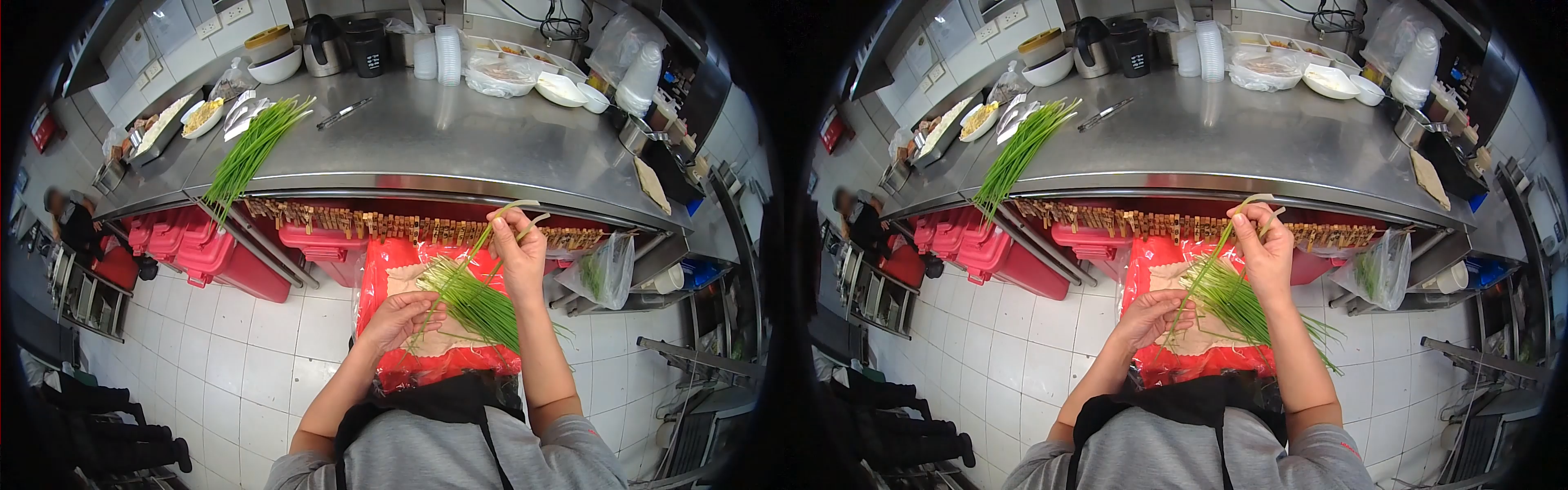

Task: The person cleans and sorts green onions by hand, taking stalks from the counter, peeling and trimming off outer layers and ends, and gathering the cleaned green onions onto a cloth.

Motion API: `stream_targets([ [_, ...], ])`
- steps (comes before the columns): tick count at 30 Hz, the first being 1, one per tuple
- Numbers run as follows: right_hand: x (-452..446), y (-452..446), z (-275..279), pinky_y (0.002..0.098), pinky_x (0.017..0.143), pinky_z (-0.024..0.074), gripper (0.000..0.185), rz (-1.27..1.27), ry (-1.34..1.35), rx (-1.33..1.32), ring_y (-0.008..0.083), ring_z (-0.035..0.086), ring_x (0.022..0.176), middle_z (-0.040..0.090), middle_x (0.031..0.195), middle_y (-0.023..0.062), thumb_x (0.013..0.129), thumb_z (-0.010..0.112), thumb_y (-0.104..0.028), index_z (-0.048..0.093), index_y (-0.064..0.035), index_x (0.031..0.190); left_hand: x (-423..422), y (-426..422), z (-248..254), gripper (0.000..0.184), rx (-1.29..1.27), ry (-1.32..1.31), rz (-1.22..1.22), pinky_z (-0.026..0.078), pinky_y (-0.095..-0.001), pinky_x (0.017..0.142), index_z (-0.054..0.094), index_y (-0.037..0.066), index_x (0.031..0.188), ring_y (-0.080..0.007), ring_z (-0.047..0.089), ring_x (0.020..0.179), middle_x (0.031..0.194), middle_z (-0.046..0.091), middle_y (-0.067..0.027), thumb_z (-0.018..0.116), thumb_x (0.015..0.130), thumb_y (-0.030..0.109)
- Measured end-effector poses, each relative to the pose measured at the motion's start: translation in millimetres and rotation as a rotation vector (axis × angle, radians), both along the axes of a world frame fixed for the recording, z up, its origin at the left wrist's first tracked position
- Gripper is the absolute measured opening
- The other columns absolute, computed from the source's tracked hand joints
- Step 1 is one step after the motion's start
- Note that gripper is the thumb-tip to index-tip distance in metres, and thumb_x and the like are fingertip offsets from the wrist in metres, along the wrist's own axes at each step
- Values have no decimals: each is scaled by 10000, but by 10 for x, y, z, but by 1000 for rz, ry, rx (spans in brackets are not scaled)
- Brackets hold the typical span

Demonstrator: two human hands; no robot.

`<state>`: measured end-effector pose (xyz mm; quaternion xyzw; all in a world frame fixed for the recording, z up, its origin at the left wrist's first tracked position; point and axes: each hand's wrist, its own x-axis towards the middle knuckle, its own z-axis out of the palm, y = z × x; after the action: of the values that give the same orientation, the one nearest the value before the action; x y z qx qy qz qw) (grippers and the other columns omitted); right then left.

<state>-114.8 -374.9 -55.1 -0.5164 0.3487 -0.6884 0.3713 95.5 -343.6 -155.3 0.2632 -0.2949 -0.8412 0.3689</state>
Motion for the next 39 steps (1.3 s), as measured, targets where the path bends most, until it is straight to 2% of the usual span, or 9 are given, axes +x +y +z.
stream_targets([
  [5,11,63,41,177,508,328,137,21,32,-7,35,429,590,528,822,5,890,579,-90,614,42,890,-19,-17,10,355,51,25,48,538,-397,829,457,11,1250,-269,653,907,970,640,-164,517,904,62],
  [11,69,96,75,179,568,368,122,-26,166,-106,56,481,687,574,878,29,882,586,-84,618,33,881,-20,-70,-77,340,60,-5,130,541,-400,817,463,33,1231,-269,658,892,940,644,-154,518,896,61],
  [14,105,108,93,185,548,372,127,-31,160,-126,54,487,651,562,850,24,888,579,-91,619,29,879,-35,-93,-115,312,69,-54,153,542,-397,808,476,34,1210,-268,654,907,953,644,-146,505,902,66],
  [17,52,123,71,194,516,371,124,65,-45,-15,43,469,594,544,836,15,896,571,-95,612,21,880,-33,-90,-208,265,118,-29,213,534,-397,829,499,14,1173,-275,634,966,997,634,-160,491,915,73],
  [23,7,67,153,189,473,348,125,51,-180,-59,32,405,520,500,821,-5,907,553,-99,591,15,872,-76,-1,-115,320,122,-125,-1,510,-322,843,471,6,1230,-252,610,1024,1019,635,-147,461,949,158],
  [26,-33,44,177,195,467,345,122,-19,-197,-76,33,378,498,464,708,-27,916,543,-111,593,-2,892,-34,20,-150,328,44,-202,-157,496,-279,820,504,-9,1210,-221,623,973,1006,641,-134,460,958,196],
  [28,-116,38,180,206,464,342,120,-48,-214,-80,26,337,485,406,583,-55,923,535,-117,594,-14,912,28,29,-244,301,-23,-235,-157,496,-274,797,553,-16,1149,-191,624,906,971,646,-121,495,944,197],
  [32,-241,9,232,202,458,301,137,-151,-236,-114,13,246,441,349,531,-81,931,524,-125,595,-15,971,132,48,-372,240,-77,-189,-112,505,-267,744,625,-20,1041,-131,598,763,908,654,-97,554,913,170],
  [39,-309,51,304,212,470,336,123,-133,-269,-164,31,317,476,394,566,-51,925,532,-115,584,-5,905,109,13,-411,142,32,-211,56,499,-256,669,635,15,903,-119,572,691,758,601,-33,566,902,139],
])
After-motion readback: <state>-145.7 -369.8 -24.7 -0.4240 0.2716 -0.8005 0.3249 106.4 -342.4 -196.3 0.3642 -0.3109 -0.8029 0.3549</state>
